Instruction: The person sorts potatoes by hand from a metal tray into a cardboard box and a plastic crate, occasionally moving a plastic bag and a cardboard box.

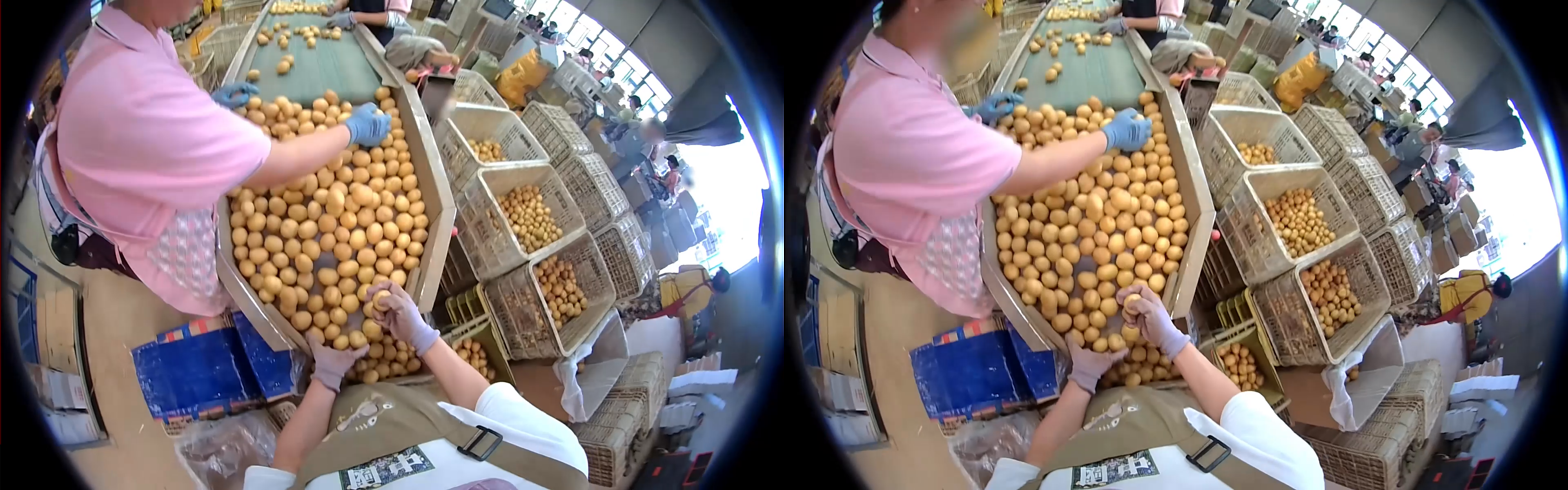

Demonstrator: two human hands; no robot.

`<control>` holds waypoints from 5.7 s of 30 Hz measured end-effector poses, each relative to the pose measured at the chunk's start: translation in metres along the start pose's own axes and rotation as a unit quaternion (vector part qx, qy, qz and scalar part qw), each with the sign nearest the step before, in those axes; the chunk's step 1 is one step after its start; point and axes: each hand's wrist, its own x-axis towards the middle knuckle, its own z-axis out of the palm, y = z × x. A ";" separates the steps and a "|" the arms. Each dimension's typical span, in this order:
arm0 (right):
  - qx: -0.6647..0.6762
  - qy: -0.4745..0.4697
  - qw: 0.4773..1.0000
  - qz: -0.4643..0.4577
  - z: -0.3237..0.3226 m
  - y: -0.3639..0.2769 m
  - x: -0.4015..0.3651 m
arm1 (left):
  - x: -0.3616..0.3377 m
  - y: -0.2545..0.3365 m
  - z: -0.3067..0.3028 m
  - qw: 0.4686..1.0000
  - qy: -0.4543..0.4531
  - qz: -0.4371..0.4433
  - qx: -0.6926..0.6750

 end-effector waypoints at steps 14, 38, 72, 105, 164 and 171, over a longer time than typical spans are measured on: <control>-0.087 0.062 0.992 -0.063 0.024 -0.029 -0.005 | -0.001 -0.001 0.001 0.995 0.098 -0.006 -0.032; -0.833 0.117 0.510 -0.178 -0.019 0.032 0.076 | 0.000 -0.001 0.003 0.970 0.232 0.046 -0.058; -0.863 -0.016 0.500 -0.077 -0.021 0.045 0.044 | 0.003 -0.001 -0.012 0.962 0.229 0.084 0.125; -0.820 -0.112 0.458 -0.324 -0.038 0.109 0.067 | -0.065 -0.022 -0.024 0.951 0.250 0.075 0.165; -0.803 -0.109 0.428 -0.401 -0.036 0.118 0.066 | -0.135 -0.122 -0.076 0.454 0.363 0.066 0.811; -0.782 -0.109 0.463 -0.402 -0.038 0.117 0.068 | -0.019 -0.152 -0.033 0.496 0.240 -0.030 0.834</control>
